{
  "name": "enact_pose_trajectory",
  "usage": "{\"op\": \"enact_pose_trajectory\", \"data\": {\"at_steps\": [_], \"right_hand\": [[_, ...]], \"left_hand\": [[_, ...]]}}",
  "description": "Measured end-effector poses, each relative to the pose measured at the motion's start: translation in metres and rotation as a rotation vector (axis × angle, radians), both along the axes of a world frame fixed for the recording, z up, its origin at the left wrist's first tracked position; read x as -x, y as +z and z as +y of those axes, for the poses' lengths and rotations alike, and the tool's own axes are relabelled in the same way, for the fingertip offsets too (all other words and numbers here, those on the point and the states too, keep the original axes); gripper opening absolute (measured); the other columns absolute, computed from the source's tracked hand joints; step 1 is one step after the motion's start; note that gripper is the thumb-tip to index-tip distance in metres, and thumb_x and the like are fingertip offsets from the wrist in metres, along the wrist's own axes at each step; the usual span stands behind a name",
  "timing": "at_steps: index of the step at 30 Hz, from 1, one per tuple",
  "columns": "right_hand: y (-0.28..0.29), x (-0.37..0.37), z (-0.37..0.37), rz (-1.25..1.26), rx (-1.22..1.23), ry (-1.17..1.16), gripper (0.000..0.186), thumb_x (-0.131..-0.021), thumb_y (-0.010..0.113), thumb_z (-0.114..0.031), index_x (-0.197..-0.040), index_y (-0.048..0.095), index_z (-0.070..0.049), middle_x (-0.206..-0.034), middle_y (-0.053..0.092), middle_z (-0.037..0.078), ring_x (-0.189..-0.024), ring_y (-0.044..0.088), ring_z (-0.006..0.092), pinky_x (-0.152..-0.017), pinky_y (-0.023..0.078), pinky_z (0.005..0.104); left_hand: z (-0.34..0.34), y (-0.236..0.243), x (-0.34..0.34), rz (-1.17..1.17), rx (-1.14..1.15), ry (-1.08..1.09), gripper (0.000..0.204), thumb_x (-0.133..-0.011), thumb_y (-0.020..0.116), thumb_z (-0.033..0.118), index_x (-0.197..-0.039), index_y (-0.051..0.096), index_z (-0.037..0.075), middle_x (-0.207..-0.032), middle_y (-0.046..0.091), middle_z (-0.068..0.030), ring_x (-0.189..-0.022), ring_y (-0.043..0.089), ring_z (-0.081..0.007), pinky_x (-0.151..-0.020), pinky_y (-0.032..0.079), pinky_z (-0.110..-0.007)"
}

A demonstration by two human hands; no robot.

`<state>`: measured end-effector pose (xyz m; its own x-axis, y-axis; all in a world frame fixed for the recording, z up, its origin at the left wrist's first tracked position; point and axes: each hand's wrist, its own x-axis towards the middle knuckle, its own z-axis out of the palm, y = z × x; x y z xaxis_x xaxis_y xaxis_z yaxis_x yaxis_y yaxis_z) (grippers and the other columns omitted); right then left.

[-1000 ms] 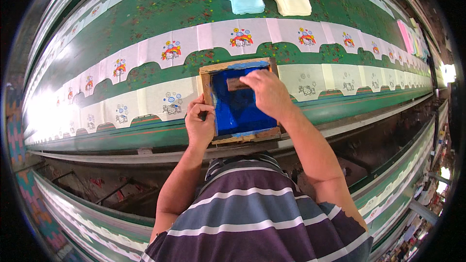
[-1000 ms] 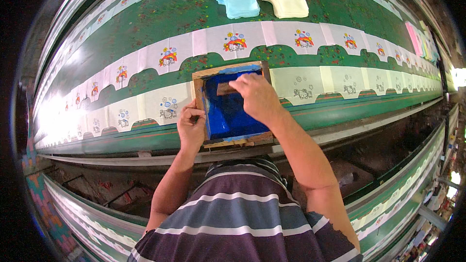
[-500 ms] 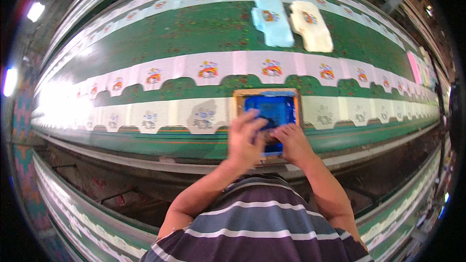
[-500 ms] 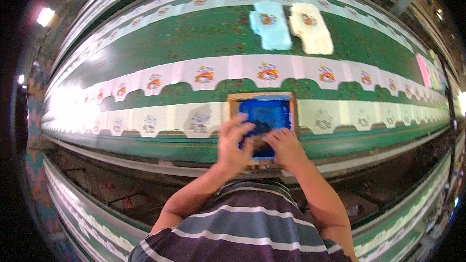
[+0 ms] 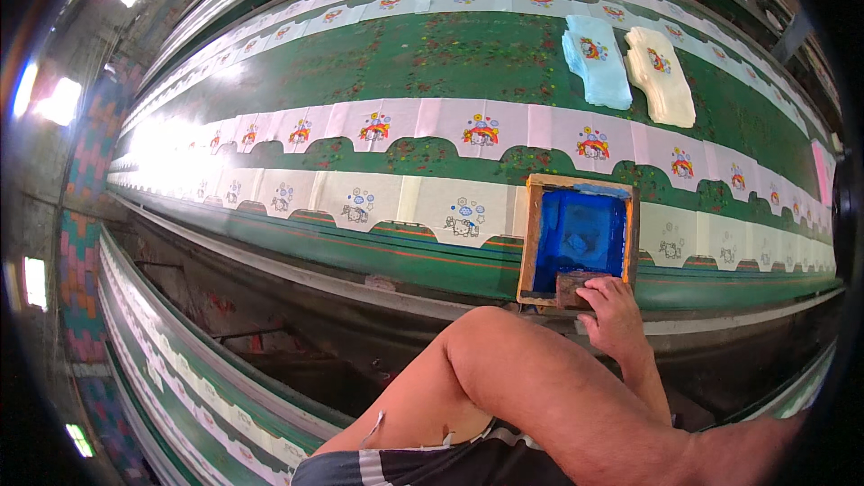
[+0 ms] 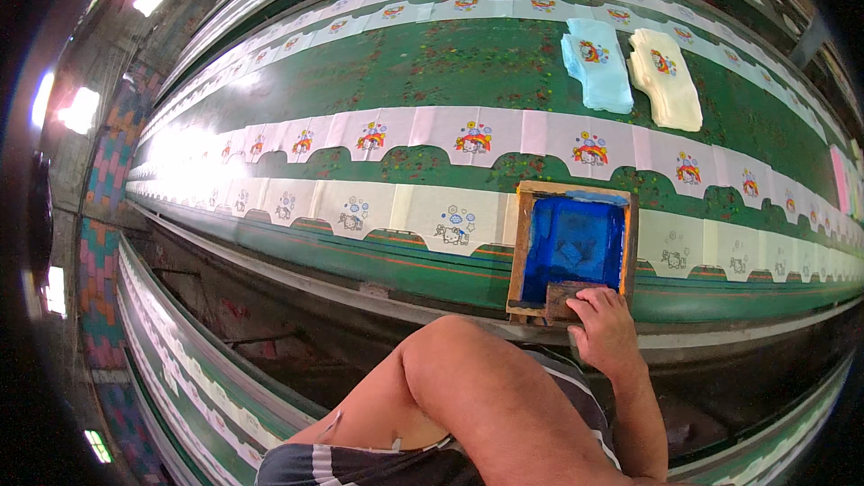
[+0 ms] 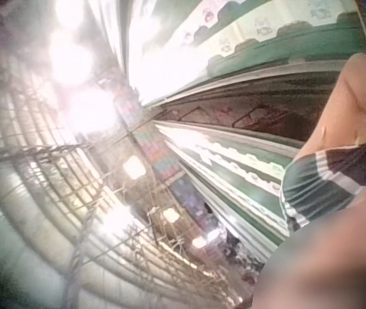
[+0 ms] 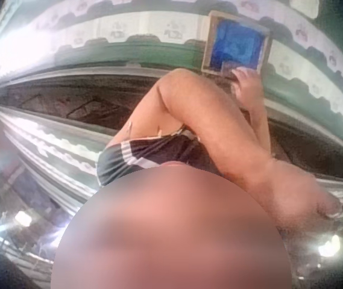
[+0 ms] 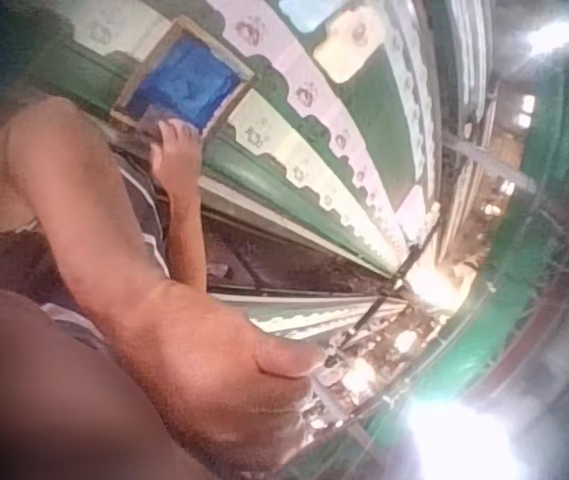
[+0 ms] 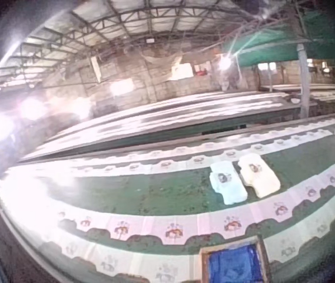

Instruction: The person repeatedly dips a wooden frame with a blue screen into a tray and presses it onto a long green conveyor belt to print a pattern onto fabric. The person moves along the belt, repeating the dipping and pressing motion to create a continuous printed design.

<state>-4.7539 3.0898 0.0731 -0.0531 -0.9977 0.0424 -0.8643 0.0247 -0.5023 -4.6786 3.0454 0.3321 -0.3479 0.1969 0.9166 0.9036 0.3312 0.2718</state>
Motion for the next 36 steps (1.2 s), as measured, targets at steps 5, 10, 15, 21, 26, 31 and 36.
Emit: {"op": "enact_pose_trajectory", "data": {"at_steps": [5, 10, 15, 21, 26, 31, 36], "right_hand": [[0.008, 0.001, 0.008, 0.015, 0.094, 0.003, 0.053, -0.078, 0.095, -0.008, -0.129, 0.079, -0.006, -0.135, 0.073, 0.012, -0.132, 0.068, 0.0394, -0.114, 0.054, 0.0551], [0.007, 0.008, 0.017, -0.014, 0.258, -0.109, 0.047, -0.082, 0.092, -0.005, -0.128, 0.079, -0.005, -0.138, 0.073, 0.014, -0.129, 0.069, 0.0406, -0.113, 0.056, 0.0538], [-0.010, 0.015, 0.032, -0.072, 0.344, -0.424, 0.044, -0.093, 0.086, -0.003, -0.136, 0.077, -0.003, -0.145, 0.072, 0.019, -0.133, 0.068, 0.0425, -0.113, 0.057, 0.0509], [-0.047, 0.018, 0.047, -0.374, 0.233, -0.718, 0.049, -0.097, 0.084, -0.006, -0.144, 0.073, -0.003, -0.150, 0.071, 0.022, -0.139, 0.067, 0.0431, -0.117, 0.056, 0.0503], [-0.065, 0.022, 0.054, -0.462, 0.175, -0.691, 0.053, -0.101, 0.084, -0.008, -0.152, 0.071, -0.007, -0.159, 0.065, 0.018, -0.144, 0.067, 0.0334, -0.117, 0.059, 0.0454], [-0.066, 0.029, 0.066, -0.478, 0.216, -0.629, 0.052, -0.100, 0.083, -0.004, -0.150, 0.071, -0.004, -0.156, 0.066, 0.022, -0.142, 0.068, 0.0352, -0.116, 0.059, 0.0448], [-0.068, 0.069, 0.090, -0.525, 0.281, -0.688, 0.050, -0.099, 0.083, -0.004, -0.148, 0.072, -0.004, -0.153, 0.069, 0.023, -0.141, 0.068, 0.0365, -0.116, 0.058, 0.0447]], "left_hand": [[-0.011, -0.033, -0.018, 0.016, 0.024, 0.059, 0.031, -0.088, 0.075, 0.015, -0.117, 0.079, 0.004, -0.123, 0.073, -0.0185, -0.113, 0.072, -0.0410, -0.109, 0.055, -0.060], [-0.054, -0.120, -0.047, -0.005, 0.039, 0.454, 0.035, -0.089, 0.079, 0.008, -0.124, 0.080, 0.005, -0.135, 0.074, -0.0199, -0.122, 0.072, -0.0435, -0.113, 0.055, -0.058], [-0.126, -0.260, -0.082, -0.511, -0.223, 1.021, 0.051, -0.087, 0.083, -0.002, -0.136, 0.080, 0.009, -0.153, 0.070, -0.0205, -0.140, 0.066, -0.0456, -0.121, 0.053, -0.058], [-0.131, -0.356, -0.117, -0.892, -0.491, 1.167, 0.077, -0.085, 0.084, -0.010, -0.158, 0.064, 0.008, -0.171, 0.053, -0.0256, -0.159, 0.049, -0.0467, -0.131, 0.046, -0.053], [-0.131, -0.368, -0.118, -0.934, -0.537, 1.218, 0.063, -0.083, 0.080, -0.011, -0.143, 0.075, 0.008, -0.163, 0.061, -0.0249, -0.150, 0.061, -0.0431, -0.125, 0.051, -0.049], [-0.127, -0.354, -0.099, -0.872, -0.577, 1.267, 0.047, -0.079, 0.076, -0.016, -0.119, 0.081, 0.008, -0.160, 0.065, -0.0243, -0.150, 0.062, -0.0418, -0.123, 0.052, -0.047], [-0.100, -0.347, -0.052, -0.759, -0.534, 1.230, 0.045, -0.081, 0.075, -0.018, -0.116, 0.082, 0.009, -0.167, 0.057, -0.0244, -0.156, 0.058, -0.0427, -0.127, 0.048, -0.048]]}}
